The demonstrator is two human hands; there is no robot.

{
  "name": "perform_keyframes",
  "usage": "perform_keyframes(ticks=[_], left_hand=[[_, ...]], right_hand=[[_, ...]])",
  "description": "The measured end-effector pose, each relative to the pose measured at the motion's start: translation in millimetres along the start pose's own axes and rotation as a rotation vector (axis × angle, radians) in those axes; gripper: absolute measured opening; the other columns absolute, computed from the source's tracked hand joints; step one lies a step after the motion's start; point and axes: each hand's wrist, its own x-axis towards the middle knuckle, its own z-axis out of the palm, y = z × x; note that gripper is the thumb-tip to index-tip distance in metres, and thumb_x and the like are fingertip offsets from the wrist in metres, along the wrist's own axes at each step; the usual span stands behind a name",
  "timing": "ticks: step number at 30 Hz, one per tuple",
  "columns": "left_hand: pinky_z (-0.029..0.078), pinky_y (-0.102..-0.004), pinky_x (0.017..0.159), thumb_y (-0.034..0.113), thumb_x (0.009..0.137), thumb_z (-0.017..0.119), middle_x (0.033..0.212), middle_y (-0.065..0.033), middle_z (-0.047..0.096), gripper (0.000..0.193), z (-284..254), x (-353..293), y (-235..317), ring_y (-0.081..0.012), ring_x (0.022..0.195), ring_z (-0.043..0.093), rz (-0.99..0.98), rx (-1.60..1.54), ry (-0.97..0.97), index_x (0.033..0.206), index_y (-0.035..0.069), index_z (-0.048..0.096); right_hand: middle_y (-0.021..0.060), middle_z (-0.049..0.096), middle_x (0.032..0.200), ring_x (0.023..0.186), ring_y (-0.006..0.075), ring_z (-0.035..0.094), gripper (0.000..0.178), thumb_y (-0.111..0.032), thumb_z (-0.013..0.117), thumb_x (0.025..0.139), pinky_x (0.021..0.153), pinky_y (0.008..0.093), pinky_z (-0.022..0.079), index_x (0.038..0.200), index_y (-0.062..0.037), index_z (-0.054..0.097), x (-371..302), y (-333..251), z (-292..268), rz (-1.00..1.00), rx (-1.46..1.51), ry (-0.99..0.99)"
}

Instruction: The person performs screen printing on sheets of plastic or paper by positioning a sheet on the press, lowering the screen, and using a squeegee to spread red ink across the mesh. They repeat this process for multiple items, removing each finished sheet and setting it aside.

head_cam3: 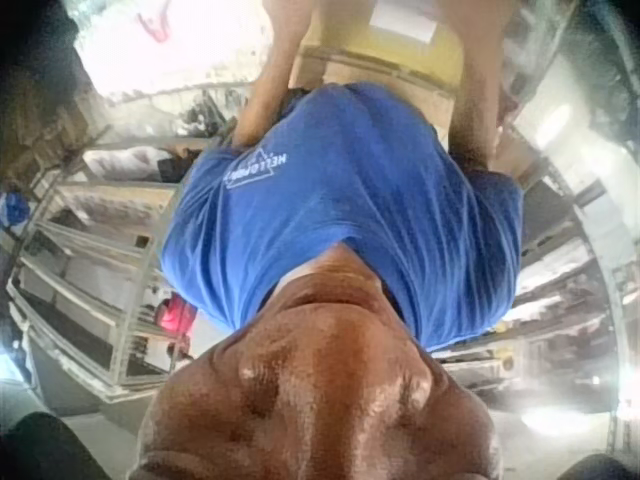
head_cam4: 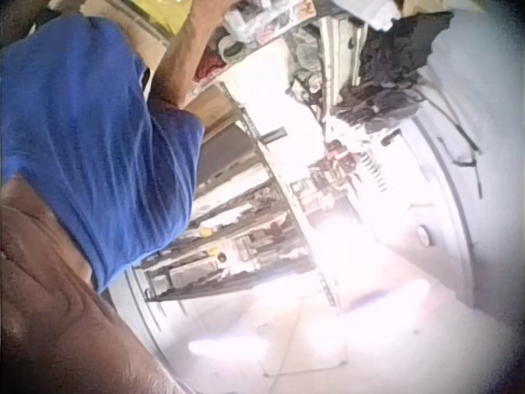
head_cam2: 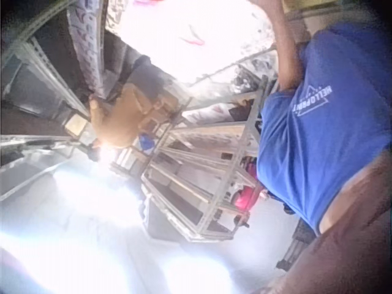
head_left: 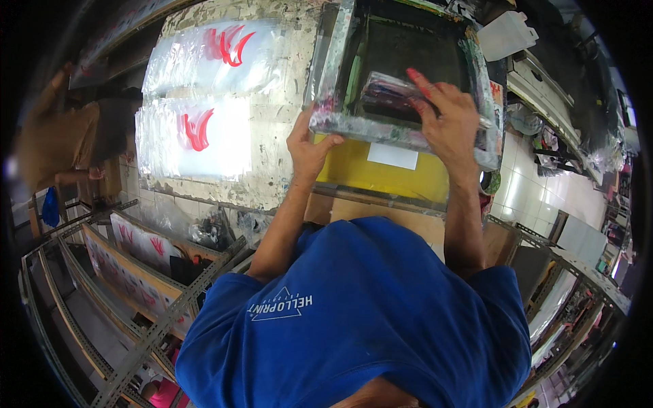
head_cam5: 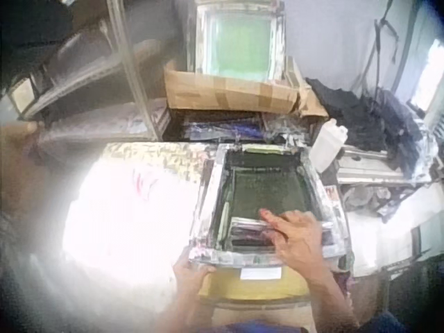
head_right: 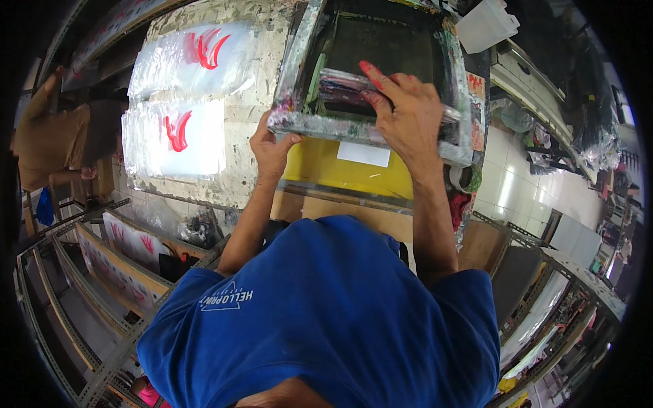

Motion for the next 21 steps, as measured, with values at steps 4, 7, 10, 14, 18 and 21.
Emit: perform_keyframes(ticks=[4, 7, 10, 14, 18, 21], left_hand=[[0.043, -0.0414, 0.103, 0.019, 0.06, 0.092, 0.132, -0.0173, 0.057, 0.077, -12, -19, -43, -0.0326, 0.119, 0.054, 0.241, 0.524, 0.005, 0.129, -0.001, 0.063], [0.038, -0.0456, 0.103, 0.029, 0.059, 0.09, 0.136, -0.0162, 0.055, 0.071, -15, -22, -48, -0.0357, 0.12, 0.048, 0.305, 0.725, 0.002, 0.119, -0.002, 0.068], [0.036, -0.0473, 0.103, 0.036, 0.063, 0.087, 0.141, -0.0168, 0.052, 0.067, -18, -23, -47, -0.0367, 0.122, 0.045, 0.289, 0.837, -0.01, 0.114, -0.004, 0.069], [0.032, -0.049, 0.104, 0.039, 0.068, 0.084, 0.144, -0.0198, 0.049, 0.065, -17, -27, -41, -0.0385, 0.124, 0.041, 0.268, 0.858, -0.011, 0.113, -0.006, 0.069], [0.031, -0.049, 0.105, 0.039, 0.069, 0.083, 0.146, -0.0209, 0.046, 0.068, -16, -27, -37, -0.039, 0.126, 0.039, 0.231, 0.849, -0.044, 0.116, -0.006, 0.068], [0.031, -0.0492, 0.106, 0.038, 0.068, 0.084, 0.146, -0.0213, 0.045, 0.069, -16, -28, -38, -0.0391, 0.128, 0.038, 0.204, 0.847, -0.053, 0.118, -0.007, 0.067]], right_hand=[[0.0097, 0.067, 0.087, 0.084, 0.0315, 0.062, 0.052, -0.02, 0.078, 0.078, 0.08, 0.0402, 0.046, 0.129, -0.0271, 0.067, -38, 31, 57, 0.01, -0.027, -0.127], [0.0073, 0.061, 0.1, 0.098, 0.0299, 0.056, 0.067, -0.02, 0.08, 0.074, 0.091, 0.0457, 0.038, 0.137, -0.0269, 0.06, -54, 25, 73, 0.046, -0.118, -0.295], [0.0051, 0.055, 0.11, 0.109, 0.0258, 0.05, 0.076, -0.018, 0.081, 0.065, 0.094, 0.0488, 0.032, 0.137, -0.0254, 0.057, -51, 30, 86, 0.101, -0.148, -0.376], [0.0035, 0.057, 0.108, 0.106, 0.0255, 0.051, 0.072, -0.017, 0.08, 0.062, 0.092, 0.0481, 0.032, 0.131, -0.0244, 0.061, -14, 69, 113, 0.057, -0.142, -0.17], [0.0038, 0.058, 0.114, 0.109, 0.026, 0.051, 0.072, -0.021, 0.078, 0.065, 0.093, 0.0485, 0.031, 0.134, -0.0254, 0.059, 46, 124, 132, 0.01, -0.212, -0.086], [0.0025, 0.059, 0.114, 0.111, 0.026, 0.052, 0.071, -0.024, 0.079, 0.067, 0.093, 0.0492, 0.031, 0.135, -0.026, 0.059, 92, 157, 144, -0.003, -0.243, -0.043]])
